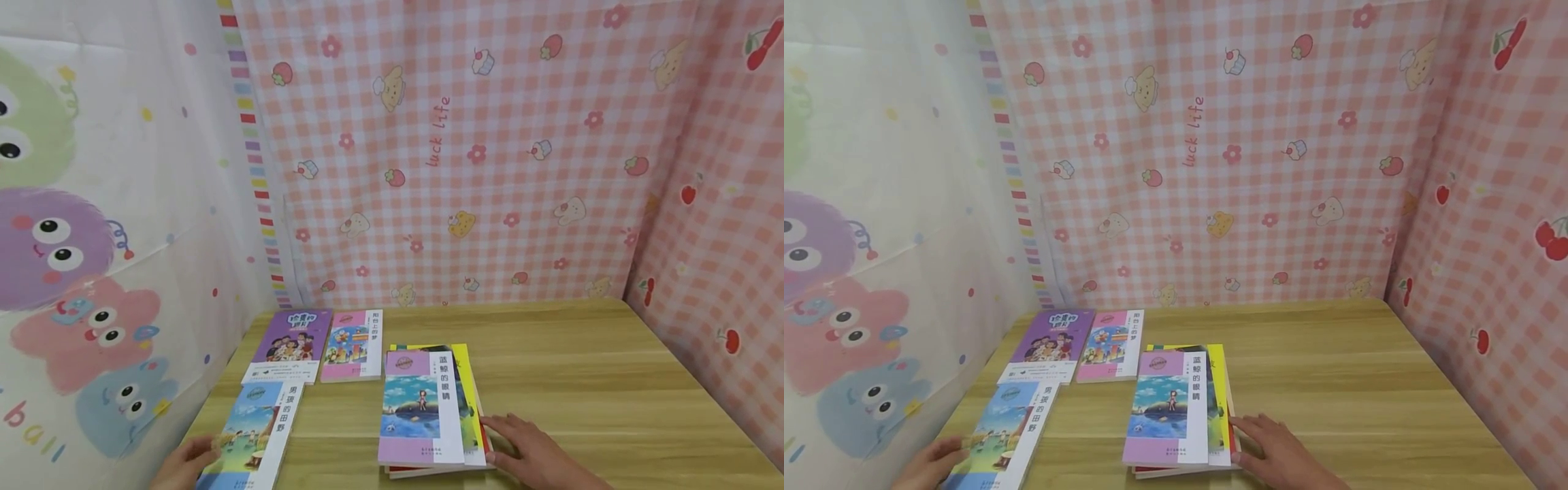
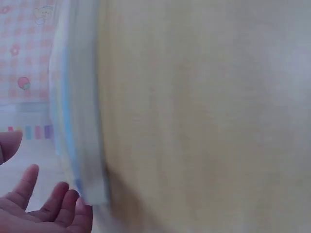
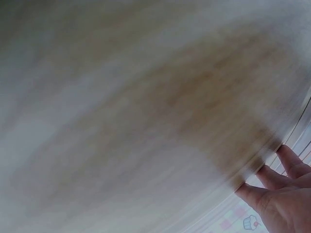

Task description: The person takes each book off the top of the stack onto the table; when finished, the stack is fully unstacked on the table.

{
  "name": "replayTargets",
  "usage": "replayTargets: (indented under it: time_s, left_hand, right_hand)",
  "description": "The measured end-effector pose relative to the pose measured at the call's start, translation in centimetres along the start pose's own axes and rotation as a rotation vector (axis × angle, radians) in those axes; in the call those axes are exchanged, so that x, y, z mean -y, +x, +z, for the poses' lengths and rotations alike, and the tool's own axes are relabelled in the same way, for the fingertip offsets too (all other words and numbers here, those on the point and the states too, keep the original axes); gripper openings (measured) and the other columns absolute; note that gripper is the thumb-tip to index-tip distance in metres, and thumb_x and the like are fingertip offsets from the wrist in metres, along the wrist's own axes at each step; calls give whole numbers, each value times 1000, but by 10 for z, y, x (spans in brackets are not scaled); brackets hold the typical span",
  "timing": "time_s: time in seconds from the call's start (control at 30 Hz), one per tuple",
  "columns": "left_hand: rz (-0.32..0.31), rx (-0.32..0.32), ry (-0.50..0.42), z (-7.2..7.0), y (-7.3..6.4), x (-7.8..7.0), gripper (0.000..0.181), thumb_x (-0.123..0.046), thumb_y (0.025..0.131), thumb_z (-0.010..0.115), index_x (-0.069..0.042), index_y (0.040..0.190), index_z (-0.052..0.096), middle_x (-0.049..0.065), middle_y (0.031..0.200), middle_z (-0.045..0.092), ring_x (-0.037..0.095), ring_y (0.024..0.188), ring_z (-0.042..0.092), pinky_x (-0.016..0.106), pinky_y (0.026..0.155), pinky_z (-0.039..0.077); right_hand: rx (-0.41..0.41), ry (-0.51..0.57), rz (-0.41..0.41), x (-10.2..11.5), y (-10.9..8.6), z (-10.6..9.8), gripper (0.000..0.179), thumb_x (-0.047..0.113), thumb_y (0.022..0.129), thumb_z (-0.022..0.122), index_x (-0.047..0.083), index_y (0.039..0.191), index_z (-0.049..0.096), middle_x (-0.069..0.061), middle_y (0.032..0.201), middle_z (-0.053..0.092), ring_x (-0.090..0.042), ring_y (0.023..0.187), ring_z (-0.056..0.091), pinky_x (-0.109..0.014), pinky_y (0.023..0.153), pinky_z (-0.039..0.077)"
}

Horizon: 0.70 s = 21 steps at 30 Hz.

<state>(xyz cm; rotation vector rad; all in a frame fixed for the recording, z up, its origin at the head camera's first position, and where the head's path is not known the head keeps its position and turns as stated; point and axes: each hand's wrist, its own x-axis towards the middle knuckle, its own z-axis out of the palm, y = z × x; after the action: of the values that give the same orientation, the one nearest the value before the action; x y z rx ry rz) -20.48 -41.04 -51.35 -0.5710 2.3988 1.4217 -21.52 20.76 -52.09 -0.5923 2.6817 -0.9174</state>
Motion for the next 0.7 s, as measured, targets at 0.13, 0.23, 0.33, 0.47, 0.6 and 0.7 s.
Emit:
replayTargets:
  time_s: [0.13, 0.23, 0.33, 0.47, 0.6, 0.7]
  left_hand:
    - [21, -98, 12, 5, -2, -15, 82, -39, 95, 66, 17, 142, 31, 39, 138, 37, 52, 121, 43, 55, 90, 47]
    - [12, -124, -21, 11, -3, -25, 77, -37, 96, 65, 14, 143, 32, 36, 138, 40, 48, 119, 46, 51, 85, 50]
    - [23, -133, -31, 20, -3, -34, 70, -32, 98, 63, 12, 143, 34, 35, 138, 42, 45, 117, 49, 46, 82, 52]
    - [80, -112, -22, 31, -5, -45, 63, -27, 99, 60, 13, 142, 36, 35, 136, 44, 44, 116, 50, 47, 84, 53]
    - [136, -100, -56, 44, -7, -53, 57, -23, 99, 60, 12, 140, 39, 34, 133, 48, 41, 114, 53, 45, 84, 53]
    - [160, -108, -102, 54, -8, -59, 54, -20, 98, 62, 11, 139, 43, 31, 129, 53, 33, 106, 58, 41, 80, 54]
  right_hand:
    - [3, 0, 11, 1, 0, -1, 65, 58, 92, 60, 22, 146, 49, -16, 145, 49, -53, 132, 38, -75, 96, 33]
    - [2, -2, 8, 1, -1, -1, 65, 57, 92, 60, 22, 146, 49, -16, 145, 49, -54, 132, 37, -76, 96, 32]
    - [4, 2, 15, 1, -1, 0, 66, 59, 92, 60, 22, 146, 50, -14, 145, 50, -53, 134, 36, -75, 98, 31]
    - [7, 7, 25, 1, -1, 0, 66, 59, 91, 60, 23, 146, 50, -13, 145, 50, -52, 133, 37, -75, 97, 32]
    - [1, 2, 8, 1, -1, -1, 64, 57, 92, 60, 23, 145, 50, -13, 143, 51, -51, 132, 39, -74, 97, 33]
    - [-2, 1, -1, 0, -1, -1, 64, 57, 92, 60, 23, 145, 50, -14, 142, 52, -49, 130, 41, -73, 96, 35]
